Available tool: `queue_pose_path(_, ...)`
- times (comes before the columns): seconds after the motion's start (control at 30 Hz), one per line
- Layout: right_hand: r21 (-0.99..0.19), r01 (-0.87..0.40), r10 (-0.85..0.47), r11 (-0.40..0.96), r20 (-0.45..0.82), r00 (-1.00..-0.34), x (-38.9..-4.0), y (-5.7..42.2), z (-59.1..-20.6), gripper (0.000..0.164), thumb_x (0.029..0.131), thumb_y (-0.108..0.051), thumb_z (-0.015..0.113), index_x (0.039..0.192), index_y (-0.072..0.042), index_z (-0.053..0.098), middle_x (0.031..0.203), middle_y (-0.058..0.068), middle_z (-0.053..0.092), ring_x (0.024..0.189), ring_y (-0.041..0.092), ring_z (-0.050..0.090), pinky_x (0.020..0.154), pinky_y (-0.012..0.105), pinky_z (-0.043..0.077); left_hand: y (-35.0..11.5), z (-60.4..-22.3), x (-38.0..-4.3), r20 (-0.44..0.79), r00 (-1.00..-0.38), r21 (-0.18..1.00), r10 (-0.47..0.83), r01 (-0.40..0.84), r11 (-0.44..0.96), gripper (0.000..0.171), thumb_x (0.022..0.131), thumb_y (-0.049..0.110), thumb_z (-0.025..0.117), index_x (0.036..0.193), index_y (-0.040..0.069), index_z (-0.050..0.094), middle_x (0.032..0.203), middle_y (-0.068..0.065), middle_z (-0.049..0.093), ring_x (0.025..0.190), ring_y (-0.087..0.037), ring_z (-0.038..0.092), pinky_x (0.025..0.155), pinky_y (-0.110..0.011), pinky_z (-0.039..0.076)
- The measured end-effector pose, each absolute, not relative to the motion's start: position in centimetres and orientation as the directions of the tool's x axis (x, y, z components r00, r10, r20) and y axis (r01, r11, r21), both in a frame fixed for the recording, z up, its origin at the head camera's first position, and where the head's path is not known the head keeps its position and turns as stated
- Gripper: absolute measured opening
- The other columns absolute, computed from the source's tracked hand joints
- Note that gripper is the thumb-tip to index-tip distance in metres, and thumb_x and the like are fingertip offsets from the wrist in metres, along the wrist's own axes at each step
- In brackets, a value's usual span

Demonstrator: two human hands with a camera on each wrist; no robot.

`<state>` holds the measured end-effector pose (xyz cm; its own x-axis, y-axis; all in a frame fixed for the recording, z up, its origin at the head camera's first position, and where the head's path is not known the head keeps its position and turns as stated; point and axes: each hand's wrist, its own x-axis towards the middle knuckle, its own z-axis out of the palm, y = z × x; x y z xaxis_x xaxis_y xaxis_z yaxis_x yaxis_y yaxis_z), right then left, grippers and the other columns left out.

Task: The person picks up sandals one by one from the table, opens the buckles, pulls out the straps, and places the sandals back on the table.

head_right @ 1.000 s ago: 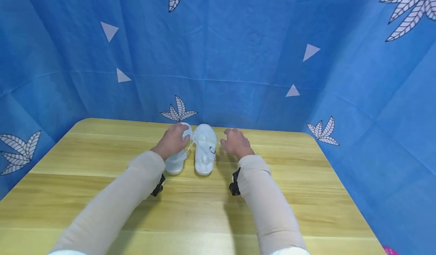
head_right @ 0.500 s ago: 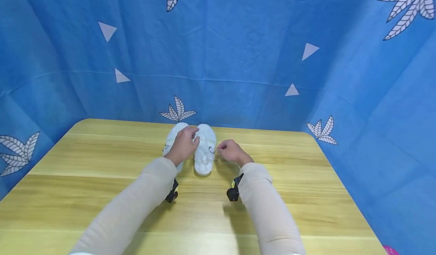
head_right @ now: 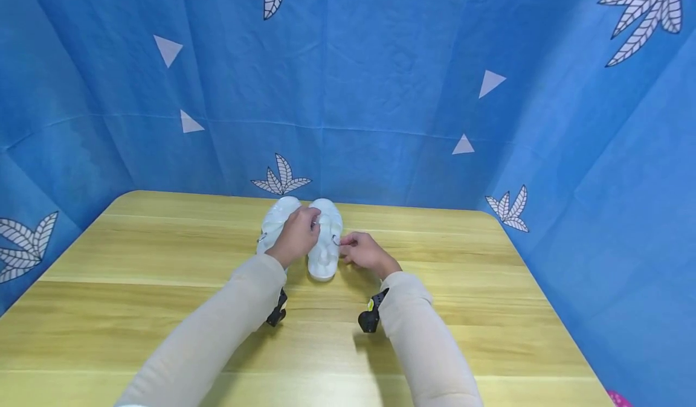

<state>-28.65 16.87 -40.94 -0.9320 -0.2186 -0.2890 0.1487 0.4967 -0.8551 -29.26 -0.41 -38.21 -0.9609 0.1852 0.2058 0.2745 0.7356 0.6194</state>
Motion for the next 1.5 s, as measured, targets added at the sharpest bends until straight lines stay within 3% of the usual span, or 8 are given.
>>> queue_pose_path(0.5,-0.900,0.149,-0.245,0.409,-0.265,-0.933,-28.0,17.1,-42.1,0.027,0.097,-0.016,0.050,0.118,0.001,0.049,0.087,0.008,0.055,0.071,0.016,0.051,0.061,0.025,0.046,0.0,-38.5,-28.5,0.235,-0.946,0.595,0.224,0.322,0.736,0.029,0.090,0.005,0.054,0.118,0.000,0.060,0.109,-0.014,0.056,0.101,-0.028,0.059,0.091,-0.037,0.049)
queue_pose_path(0.83,-0.910,0.128,-0.213,0.395,-0.226,-0.950,-28.0,17.9,-42.6,0.024,0.098,-0.016,0.050,0.113,0.001,0.053,0.096,0.012,0.057,0.080,0.018,0.053,0.063,0.026,0.047,-0.4,-38.5,-27.8,0.253,-0.938,0.618,0.236,0.345,0.706,0.029,0.088,0.005,0.056,0.116,0.000,0.061,0.105,-0.012,0.055,0.095,-0.025,0.058,0.090,-0.036,0.049)
queue_pose_path(1.07,-0.926,0.102,-0.200,0.364,-0.185,-0.962,-27.4,18.1,-43.0,0.021,0.097,-0.015,0.052,0.107,0.003,0.054,0.095,0.013,0.060,0.080,0.018,0.058,0.066,0.025,0.048,-0.8,-38.7,-27.3,0.280,-0.930,0.642,0.237,0.366,0.674,0.027,0.086,0.004,0.056,0.112,0.000,0.062,0.095,-0.009,0.054,0.082,-0.019,0.054,0.079,-0.033,0.050)
queue_pose_path(1.5,-0.959,0.131,-0.227,0.250,-0.189,-0.955,-24.8,19.3,-43.2,0.021,0.095,-0.011,0.054,0.106,0.007,0.054,0.088,0.009,0.059,0.076,0.017,0.057,0.065,0.027,0.051,-1.2,-38.7,-25.4,0.319,-0.914,0.691,0.250,0.405,0.599,0.021,0.082,0.002,0.057,0.101,-0.001,0.064,0.082,-0.005,0.051,0.075,-0.017,0.048,0.069,-0.028,0.044)
